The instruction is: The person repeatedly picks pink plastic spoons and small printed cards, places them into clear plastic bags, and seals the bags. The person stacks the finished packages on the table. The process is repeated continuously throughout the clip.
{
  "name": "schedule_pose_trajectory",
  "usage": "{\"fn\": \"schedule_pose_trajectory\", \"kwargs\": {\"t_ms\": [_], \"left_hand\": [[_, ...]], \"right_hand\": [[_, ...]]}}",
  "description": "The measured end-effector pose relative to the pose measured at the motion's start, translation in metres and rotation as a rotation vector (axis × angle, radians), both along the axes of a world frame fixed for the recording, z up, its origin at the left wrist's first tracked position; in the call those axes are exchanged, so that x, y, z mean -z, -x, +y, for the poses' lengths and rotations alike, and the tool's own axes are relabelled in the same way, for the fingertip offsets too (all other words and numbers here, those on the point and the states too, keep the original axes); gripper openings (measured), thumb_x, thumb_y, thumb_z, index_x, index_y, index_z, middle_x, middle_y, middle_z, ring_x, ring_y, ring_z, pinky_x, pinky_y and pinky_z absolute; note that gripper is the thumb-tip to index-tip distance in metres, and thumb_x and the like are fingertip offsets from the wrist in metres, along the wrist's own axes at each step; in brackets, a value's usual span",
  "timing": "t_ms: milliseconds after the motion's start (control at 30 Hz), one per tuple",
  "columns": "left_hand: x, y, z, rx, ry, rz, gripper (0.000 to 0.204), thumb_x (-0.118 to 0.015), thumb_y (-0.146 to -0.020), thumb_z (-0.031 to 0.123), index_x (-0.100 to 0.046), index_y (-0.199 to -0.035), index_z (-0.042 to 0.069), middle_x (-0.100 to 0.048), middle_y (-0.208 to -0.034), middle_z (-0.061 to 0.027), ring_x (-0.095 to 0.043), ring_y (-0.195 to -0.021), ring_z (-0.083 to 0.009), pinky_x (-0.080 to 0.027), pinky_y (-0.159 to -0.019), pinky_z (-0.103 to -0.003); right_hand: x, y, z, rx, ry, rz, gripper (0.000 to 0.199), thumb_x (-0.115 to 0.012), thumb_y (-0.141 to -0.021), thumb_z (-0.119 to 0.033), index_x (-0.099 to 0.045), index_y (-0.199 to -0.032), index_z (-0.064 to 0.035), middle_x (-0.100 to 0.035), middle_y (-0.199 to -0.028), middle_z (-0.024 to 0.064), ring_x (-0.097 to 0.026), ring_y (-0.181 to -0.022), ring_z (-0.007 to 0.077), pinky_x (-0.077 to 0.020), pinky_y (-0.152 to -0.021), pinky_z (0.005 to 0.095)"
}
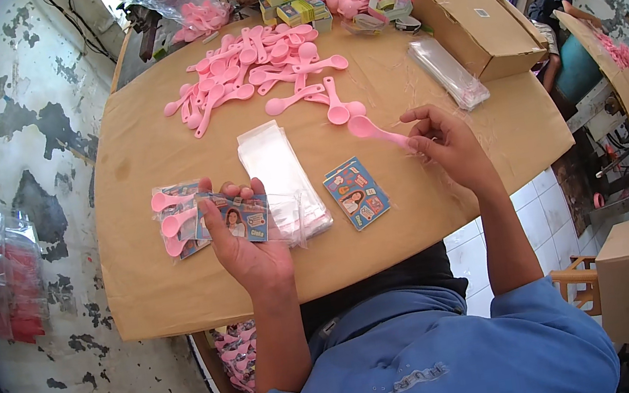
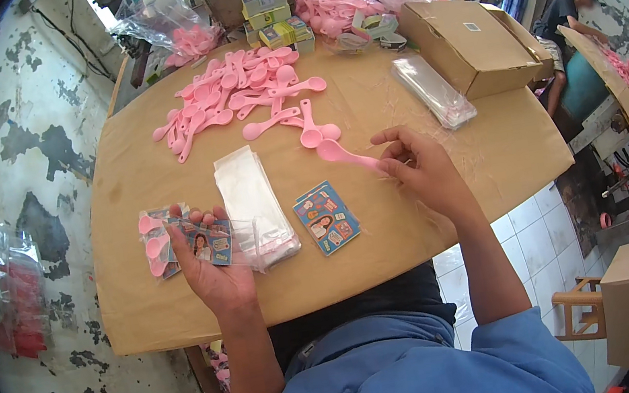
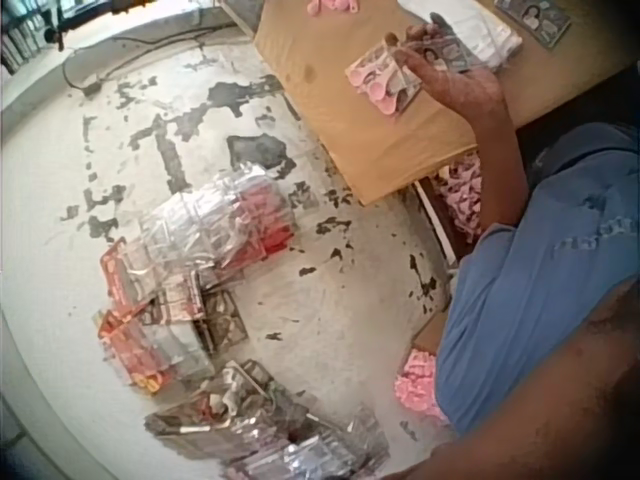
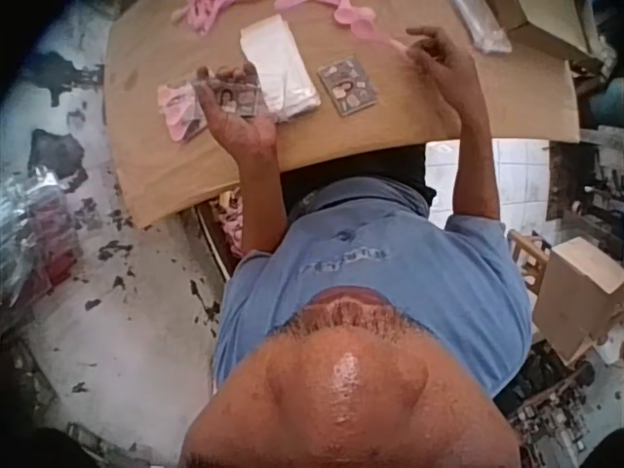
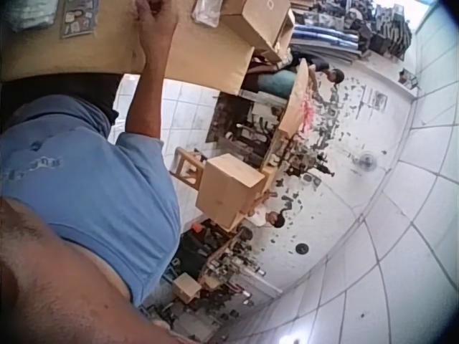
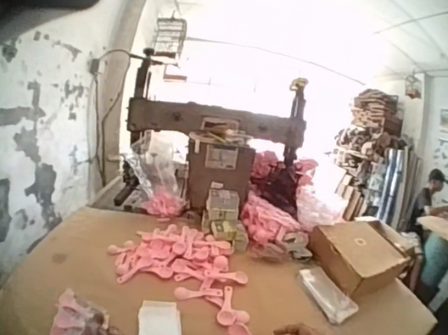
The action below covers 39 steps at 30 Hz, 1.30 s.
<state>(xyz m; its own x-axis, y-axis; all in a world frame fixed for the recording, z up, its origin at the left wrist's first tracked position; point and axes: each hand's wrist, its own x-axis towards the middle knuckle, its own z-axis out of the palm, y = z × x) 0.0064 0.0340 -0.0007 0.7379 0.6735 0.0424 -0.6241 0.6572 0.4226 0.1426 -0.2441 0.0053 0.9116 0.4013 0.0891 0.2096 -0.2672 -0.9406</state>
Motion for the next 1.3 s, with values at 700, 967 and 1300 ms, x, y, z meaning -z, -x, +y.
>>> {"fn": "schedule_pose_trajectory", "kwargs": {"t_ms": [700, 967, 1300], "left_hand": [[-0.009, -0.015, -0.009, -0.056, -0.048, -0.062, 0.041, -0.062, -0.104, 0.031, -0.05, -0.134, 0.005, -0.063, -0.103, -0.01, -0.065, -0.096, -0.021, -0.048, -0.112, -0.047], [-0.006, -0.015, -0.026, 0.042, -0.11, -0.005, 0.046, -0.059, -0.106, 0.036, -0.047, -0.139, 0.006, -0.064, -0.104, -0.0096, -0.065, -0.098, -0.0195, -0.048, -0.112, -0.051], [-0.001, -0.007, -0.031, 0.256, -0.116, -0.016, 0.045, -0.057, -0.107, 0.027, -0.043, -0.143, 0.004, -0.063, -0.111, -0.0102, -0.066, -0.104, -0.0199, -0.054, -0.107, -0.048]], "right_hand": [[-0.013, 0.049, 0.025, -0.313, -0.25, 0.327, 0.038, -0.063, -0.101, -0.006, -0.052, -0.137, 0.0011, -0.066, -0.095, 0.0051, -0.068, -0.087, 0.0113, -0.0559, -0.075, 0.0257], [-0.016, 0.07, 0.066, -0.361, -0.358, 0.367, 0.041, -0.062, -0.1, 0.0, -0.049, -0.139, 0.0012, -0.066, -0.1, 0.0078, -0.068, -0.092, 0.0131, -0.0553, -0.079, 0.0265], [-0.009, 0.081, 0.097, -0.27, -0.509, 0.324, 0.048, -0.069, -0.093, 0.003, -0.049, -0.136, 0.0013, -0.067, -0.103, 0.0071, -0.066, -0.098, 0.0113, -0.0521, -0.081, 0.0244]]}}
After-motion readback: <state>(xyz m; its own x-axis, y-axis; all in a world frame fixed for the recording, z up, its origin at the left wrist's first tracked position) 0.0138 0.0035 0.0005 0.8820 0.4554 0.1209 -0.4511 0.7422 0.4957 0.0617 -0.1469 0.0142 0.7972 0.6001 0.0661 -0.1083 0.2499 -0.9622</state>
